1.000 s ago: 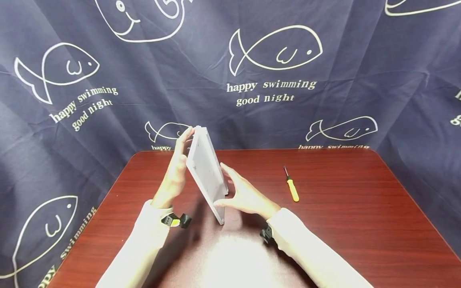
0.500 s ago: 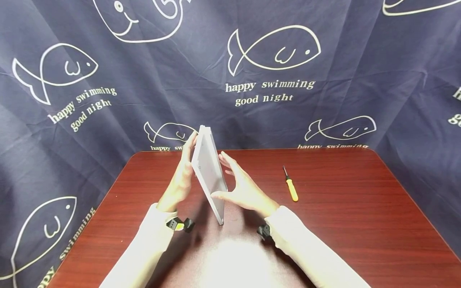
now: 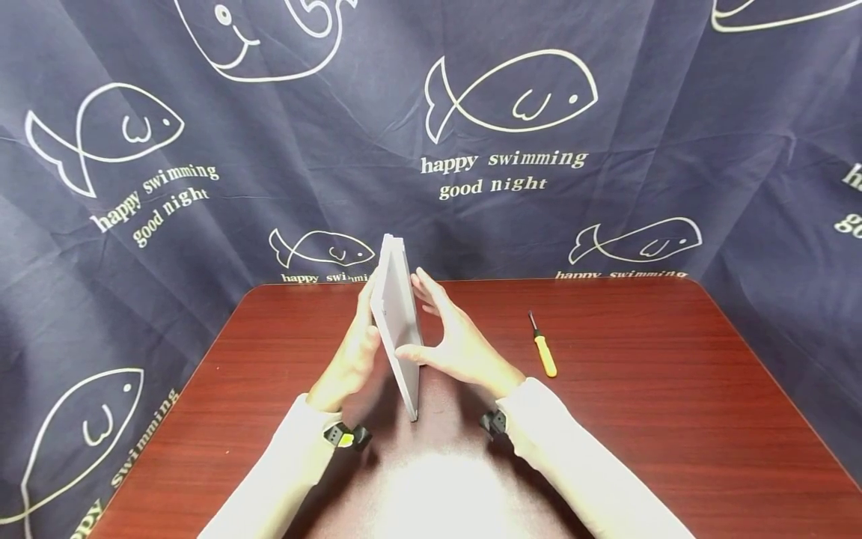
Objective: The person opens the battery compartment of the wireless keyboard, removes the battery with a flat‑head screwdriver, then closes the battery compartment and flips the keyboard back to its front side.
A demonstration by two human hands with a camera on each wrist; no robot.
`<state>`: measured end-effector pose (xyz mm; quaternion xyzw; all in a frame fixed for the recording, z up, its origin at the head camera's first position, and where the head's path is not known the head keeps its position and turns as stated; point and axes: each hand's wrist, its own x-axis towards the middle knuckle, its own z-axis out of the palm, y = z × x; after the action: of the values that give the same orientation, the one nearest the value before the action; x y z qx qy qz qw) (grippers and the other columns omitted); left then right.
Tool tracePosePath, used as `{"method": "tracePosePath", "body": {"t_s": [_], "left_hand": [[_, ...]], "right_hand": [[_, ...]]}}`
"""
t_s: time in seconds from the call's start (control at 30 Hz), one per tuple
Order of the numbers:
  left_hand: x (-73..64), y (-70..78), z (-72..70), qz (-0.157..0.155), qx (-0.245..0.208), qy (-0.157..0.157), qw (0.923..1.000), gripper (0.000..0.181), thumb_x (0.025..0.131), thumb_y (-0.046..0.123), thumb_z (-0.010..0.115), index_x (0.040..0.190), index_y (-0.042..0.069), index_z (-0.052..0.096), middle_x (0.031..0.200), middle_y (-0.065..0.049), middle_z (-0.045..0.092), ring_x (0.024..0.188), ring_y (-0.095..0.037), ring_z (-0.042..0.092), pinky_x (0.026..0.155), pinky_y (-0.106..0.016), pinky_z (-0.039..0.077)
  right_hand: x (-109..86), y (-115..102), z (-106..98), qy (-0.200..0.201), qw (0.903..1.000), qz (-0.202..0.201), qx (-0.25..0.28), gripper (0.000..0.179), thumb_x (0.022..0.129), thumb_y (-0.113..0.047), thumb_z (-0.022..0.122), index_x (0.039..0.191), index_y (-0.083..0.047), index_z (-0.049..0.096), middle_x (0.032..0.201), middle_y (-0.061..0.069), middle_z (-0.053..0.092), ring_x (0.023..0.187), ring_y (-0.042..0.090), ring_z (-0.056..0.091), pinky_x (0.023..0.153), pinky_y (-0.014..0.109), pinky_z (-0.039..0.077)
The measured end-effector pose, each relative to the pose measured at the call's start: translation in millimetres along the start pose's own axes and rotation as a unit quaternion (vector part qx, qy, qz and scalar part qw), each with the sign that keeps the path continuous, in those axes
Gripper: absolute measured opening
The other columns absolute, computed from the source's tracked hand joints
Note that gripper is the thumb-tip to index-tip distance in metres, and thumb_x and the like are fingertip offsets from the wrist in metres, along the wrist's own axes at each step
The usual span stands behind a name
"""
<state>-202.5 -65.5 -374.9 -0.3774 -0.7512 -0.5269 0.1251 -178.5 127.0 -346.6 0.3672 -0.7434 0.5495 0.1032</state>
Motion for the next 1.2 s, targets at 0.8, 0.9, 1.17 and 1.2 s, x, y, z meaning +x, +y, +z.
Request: {"method": "tracePosePath", "body": {"t_s": [0.8,0.9,1.17,1.2], "left_hand": [[-20.0,-20.8,22.4,-0.022,0.044,-0.059,0.9970,0.090,0.088,0.073,0.026,0.152,0.013,0.004,0.155,0.001,0.012,0.140,-0.020,0.014,0.111,-0.042,0.016],[-23.0,-22.6,25.2,-0.035,0.045,-0.072,0.9958,0.091,0.088,0.073,0.026,0.152,0.013,0.003,0.154,-0.001,0.013,0.139,-0.019,0.016,0.110,-0.042,0.017],[-32.2,-31.0,32.7,-0.065,0.091,-0.111,0.9876,0.089,0.088,0.073,0.021,0.152,0.015,0.003,0.154,-0.005,0.013,0.139,-0.019,0.015,0.108,-0.046,0.020],[-33.3,-32.1,33.5,-0.070,0.097,-0.116,0.9861,0.088,0.088,0.073,0.020,0.152,0.015,0.003,0.154,-0.005,0.013,0.139,-0.019,0.015,0.108,-0.047,0.020]], "right_hand": [[16.8,-22.7,-28.7,0.024,0.9977,-0.060,0.018,0.101,0.076,-0.019,0.080,0.148,0.005,0.013,0.147,0.027,0.026,0.133,0.039,0.030,0.101,0.054,0.030],[17.5,-25.4,-33.2,0.026,0.9976,-0.060,0.020,0.102,0.074,-0.012,0.081,0.148,0.005,0.013,0.148,0.025,0.025,0.133,0.040,0.030,0.100,0.055,0.032],[15.6,-34.5,-47.3,0.020,0.9986,-0.047,-0.011,0.105,0.066,0.013,0.078,0.150,-0.003,0.016,0.150,0.016,0.027,0.132,0.037,0.033,0.100,0.054,0.032],[14.8,-35.6,-49.2,0.019,0.9986,-0.045,-0.020,0.104,0.066,0.013,0.078,0.150,-0.003,0.017,0.150,0.016,0.028,0.131,0.037,0.033,0.100,0.054,0.032]]}}
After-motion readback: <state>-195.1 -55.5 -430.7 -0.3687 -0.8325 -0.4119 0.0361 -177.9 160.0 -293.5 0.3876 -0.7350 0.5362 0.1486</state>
